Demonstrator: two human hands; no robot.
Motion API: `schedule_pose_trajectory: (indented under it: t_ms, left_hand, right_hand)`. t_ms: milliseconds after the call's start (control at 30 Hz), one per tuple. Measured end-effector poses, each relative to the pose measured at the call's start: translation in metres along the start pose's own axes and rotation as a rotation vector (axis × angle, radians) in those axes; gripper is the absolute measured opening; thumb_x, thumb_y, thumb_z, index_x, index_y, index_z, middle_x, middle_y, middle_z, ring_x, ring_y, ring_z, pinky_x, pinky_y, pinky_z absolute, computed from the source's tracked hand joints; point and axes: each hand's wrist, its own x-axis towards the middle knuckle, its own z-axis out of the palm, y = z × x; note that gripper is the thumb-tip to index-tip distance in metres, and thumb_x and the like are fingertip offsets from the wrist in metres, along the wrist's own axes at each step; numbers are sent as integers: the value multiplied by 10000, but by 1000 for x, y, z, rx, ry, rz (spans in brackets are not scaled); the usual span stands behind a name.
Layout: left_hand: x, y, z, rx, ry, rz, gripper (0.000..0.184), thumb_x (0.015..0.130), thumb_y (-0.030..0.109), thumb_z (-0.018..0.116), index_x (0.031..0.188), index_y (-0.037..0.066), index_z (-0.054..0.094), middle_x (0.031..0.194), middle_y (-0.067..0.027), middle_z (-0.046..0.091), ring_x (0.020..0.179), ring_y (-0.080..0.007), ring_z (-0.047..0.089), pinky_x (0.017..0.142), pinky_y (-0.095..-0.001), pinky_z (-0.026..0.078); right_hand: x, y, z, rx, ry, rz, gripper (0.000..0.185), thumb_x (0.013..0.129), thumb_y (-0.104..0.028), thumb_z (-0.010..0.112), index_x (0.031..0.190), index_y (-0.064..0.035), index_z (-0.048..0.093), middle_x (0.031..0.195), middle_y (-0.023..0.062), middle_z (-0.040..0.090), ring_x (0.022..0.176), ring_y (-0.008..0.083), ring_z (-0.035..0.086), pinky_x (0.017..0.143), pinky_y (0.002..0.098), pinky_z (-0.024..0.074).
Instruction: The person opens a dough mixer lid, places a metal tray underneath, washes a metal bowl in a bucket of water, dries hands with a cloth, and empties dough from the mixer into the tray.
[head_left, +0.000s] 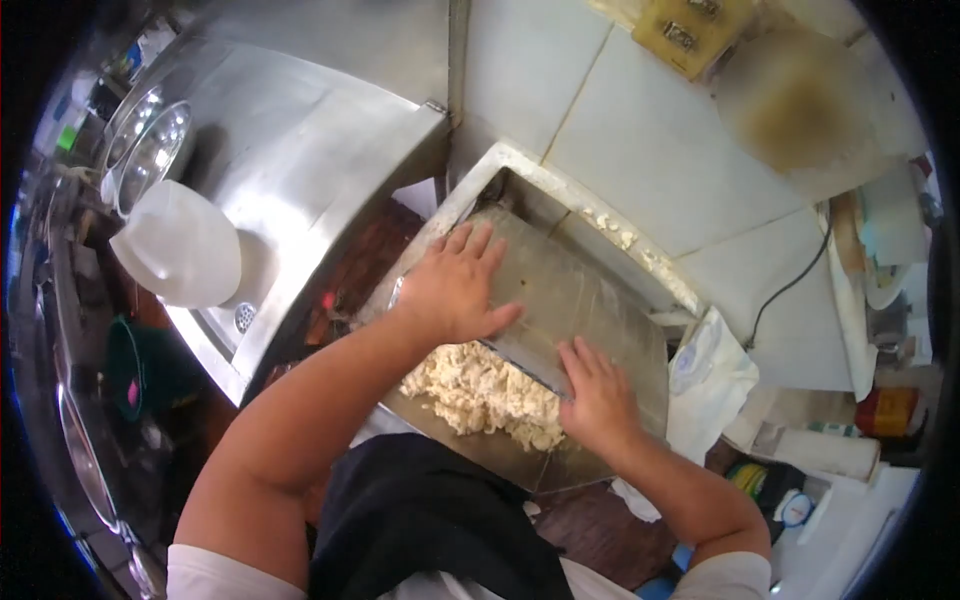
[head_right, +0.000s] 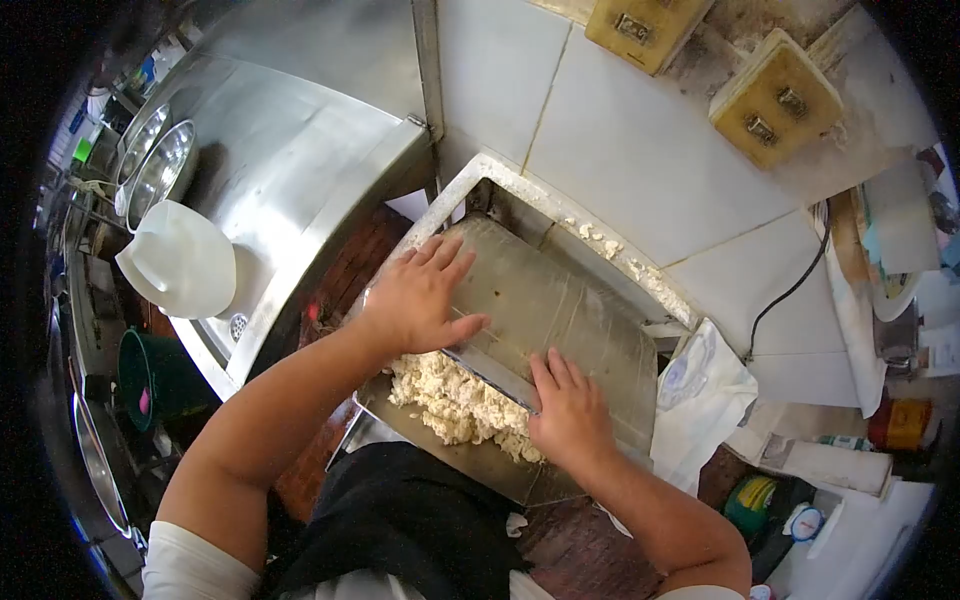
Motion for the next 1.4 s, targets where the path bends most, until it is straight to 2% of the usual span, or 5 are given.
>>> schedule_pose_trajectory:
  t_ms: [700,1000,1167,1400]
  left_hand:
    - [1,-1,-1,-93,-2,11,759,799,561,575,1325,24,476,1423,-230,403,1332,-387,369,1078,-469,323]
    - [0,0,-2,-73,-16,2,776,797,580,562,1318,11,482,1410,-240,416,1319,-393,386,1066,-466,338]
    - [-2,3,-6,-76,-43,-1,730,821,555,553,1290,-1,487,1421,-220,408,1333,-367,362,1081,-441,324]
    - [-2,1,-1,-55,8,16,682,827,542,551,1244,4,524,1380,-219,452,1298,-361,406,1038,-437,378]
  right_hand:
    - [0,-5,-3,-10,-87,82,663,714,-149,641,1344,-73,449,1382,175,455,1252,318,457,995,431,403]
    - [-3,-4,3,34,-33,75,669,715,-140,641,1350,-76,442,1384,176,451,1225,348,473,1008,446,398]
    - [-5,-5,3,18,-3,68,641,719,-149,652,1326,-64,467,1355,178,475,1226,323,478,976,426,413]
    - [-5,-4,8,34,32,67,642,708,-136,647,1323,-62,476,1344,166,491,1212,316,492,977,430,409]
